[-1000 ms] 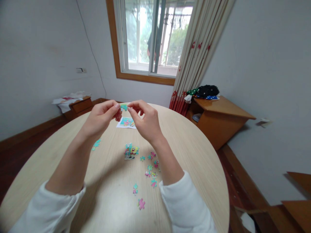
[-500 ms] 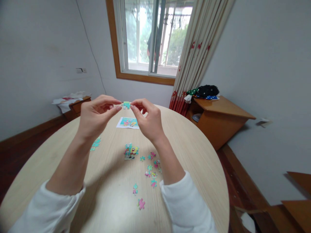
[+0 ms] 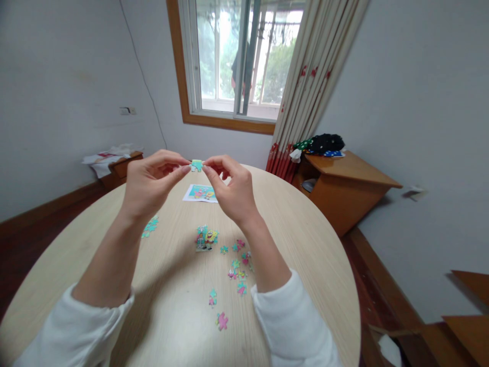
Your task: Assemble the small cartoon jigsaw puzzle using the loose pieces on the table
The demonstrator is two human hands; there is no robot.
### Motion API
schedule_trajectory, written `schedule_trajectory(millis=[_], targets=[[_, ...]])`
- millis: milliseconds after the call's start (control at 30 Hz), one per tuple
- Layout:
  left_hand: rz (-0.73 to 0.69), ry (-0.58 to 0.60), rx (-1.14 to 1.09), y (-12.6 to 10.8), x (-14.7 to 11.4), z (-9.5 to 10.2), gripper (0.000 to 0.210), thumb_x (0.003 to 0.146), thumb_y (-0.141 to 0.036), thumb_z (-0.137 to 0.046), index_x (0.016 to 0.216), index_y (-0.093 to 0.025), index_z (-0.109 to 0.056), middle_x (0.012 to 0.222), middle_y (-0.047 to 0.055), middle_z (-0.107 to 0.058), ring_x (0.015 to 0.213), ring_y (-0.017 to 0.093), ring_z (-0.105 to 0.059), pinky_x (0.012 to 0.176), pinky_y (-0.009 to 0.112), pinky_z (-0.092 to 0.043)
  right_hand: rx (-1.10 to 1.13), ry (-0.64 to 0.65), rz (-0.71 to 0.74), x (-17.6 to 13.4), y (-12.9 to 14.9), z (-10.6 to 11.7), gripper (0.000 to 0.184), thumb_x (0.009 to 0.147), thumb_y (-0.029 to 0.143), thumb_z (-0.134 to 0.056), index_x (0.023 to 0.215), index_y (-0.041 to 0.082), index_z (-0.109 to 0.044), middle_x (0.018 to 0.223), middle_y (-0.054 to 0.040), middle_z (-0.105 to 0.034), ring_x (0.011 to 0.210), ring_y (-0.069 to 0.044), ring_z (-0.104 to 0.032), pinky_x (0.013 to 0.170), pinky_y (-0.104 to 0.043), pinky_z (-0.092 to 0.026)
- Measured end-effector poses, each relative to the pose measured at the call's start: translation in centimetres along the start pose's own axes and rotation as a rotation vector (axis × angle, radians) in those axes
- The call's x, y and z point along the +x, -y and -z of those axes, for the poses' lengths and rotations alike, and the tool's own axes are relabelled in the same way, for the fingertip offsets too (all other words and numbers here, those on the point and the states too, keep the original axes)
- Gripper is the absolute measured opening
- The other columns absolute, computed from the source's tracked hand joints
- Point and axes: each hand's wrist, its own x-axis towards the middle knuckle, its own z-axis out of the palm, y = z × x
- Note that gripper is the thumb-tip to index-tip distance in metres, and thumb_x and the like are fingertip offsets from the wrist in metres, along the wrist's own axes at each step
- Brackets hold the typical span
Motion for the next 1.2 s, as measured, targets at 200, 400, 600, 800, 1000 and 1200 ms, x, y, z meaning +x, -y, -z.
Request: schedule_trajectory(millis=[200, 400, 600, 800, 1000, 1200], targets=[[0.011, -0.013, -0.027, -0.1, 0.0, 0.0, 0.011, 0.072, -0.028, -0.072, 0.071, -0.018, -0.070, 0.074, 0.002, -0.067, 0.064, 0.011, -0.057, 0.060, 0.025, -0.046, -0.027, 0.002, 0.012, -0.1, 0.0, -0.1, 0.011, 0.086, 0.031, -0.062, 0.083, 0.020, -0.065, 0.079, -0.0001, -0.068, 0.071, -0.013, -0.060, 0.066, -0.028, -0.045], [0.054, -0.001, -0.023, 0.0, 0.1, 0.2, 0.015, 0.072, -0.033, -0.072, 0.072, -0.018, -0.070, 0.073, 0.002, -0.067, 0.064, 0.012, -0.057, 0.062, 0.025, -0.046, -0.075, -0.015, 0.022, -0.3, 0.5, -0.3, 0.012, 0.086, 0.032, -0.062, 0.082, 0.021, -0.065, 0.078, 0.0002, -0.067, 0.071, -0.013, -0.059, 0.066, -0.028, -0.045], [0.062, 0.019, -0.030, 0.2, 0.2, 0.3, 0.017, 0.072, -0.034, -0.073, 0.071, -0.018, -0.070, 0.072, 0.003, -0.067, 0.062, 0.012, -0.057, 0.061, 0.025, -0.046, -0.093, -0.023, 0.049, -0.4, 1.0, -0.5, 0.011, 0.085, 0.031, -0.062, 0.080, 0.021, -0.063, 0.075, 0.0007, -0.066, 0.069, -0.012, -0.057, 0.066, -0.028, -0.045], [0.085, 0.022, -0.030, 0.1, 0.2, 0.2, 0.021, 0.072, -0.038, -0.073, 0.072, -0.018, -0.069, 0.073, 0.004, -0.068, 0.063, 0.013, -0.057, 0.062, 0.025, -0.046, -0.109, -0.022, 0.092, -0.4, 1.4, -0.7, 0.010, 0.085, 0.028, -0.061, 0.078, 0.021, -0.062, 0.072, 0.0013, -0.064, 0.067, -0.012, -0.056, 0.066, -0.028, -0.045], [0.073, 0.015, -0.042, -0.1, 0.2, 0.2, 0.022, 0.071, -0.039, -0.073, 0.070, -0.018, -0.067, 0.072, 0.003, -0.066, 0.062, 0.012, -0.056, 0.061, 0.025, -0.046, -0.136, -0.042, 0.085, -0.4, 1.2, -0.6, 0.010, 0.086, 0.028, -0.059, 0.080, 0.021, -0.062, 0.074, 0.0004, -0.065, 0.067, -0.012, -0.057, 0.065, -0.028, -0.044], [0.043, 0.034, -0.054, -0.6, 0.0, 0.2, 0.018, 0.070, -0.034, -0.073, 0.068, -0.018, -0.066, 0.073, 0.002, -0.065, 0.065, 0.012, -0.056, 0.062, 0.025, -0.046, -0.123, -0.050, 0.054, -0.3, 0.8, -0.4, 0.012, 0.088, 0.030, -0.058, 0.081, 0.021, -0.062, 0.076, 0.0006, -0.066, 0.069, -0.012, -0.058, 0.064, -0.028, -0.044]])
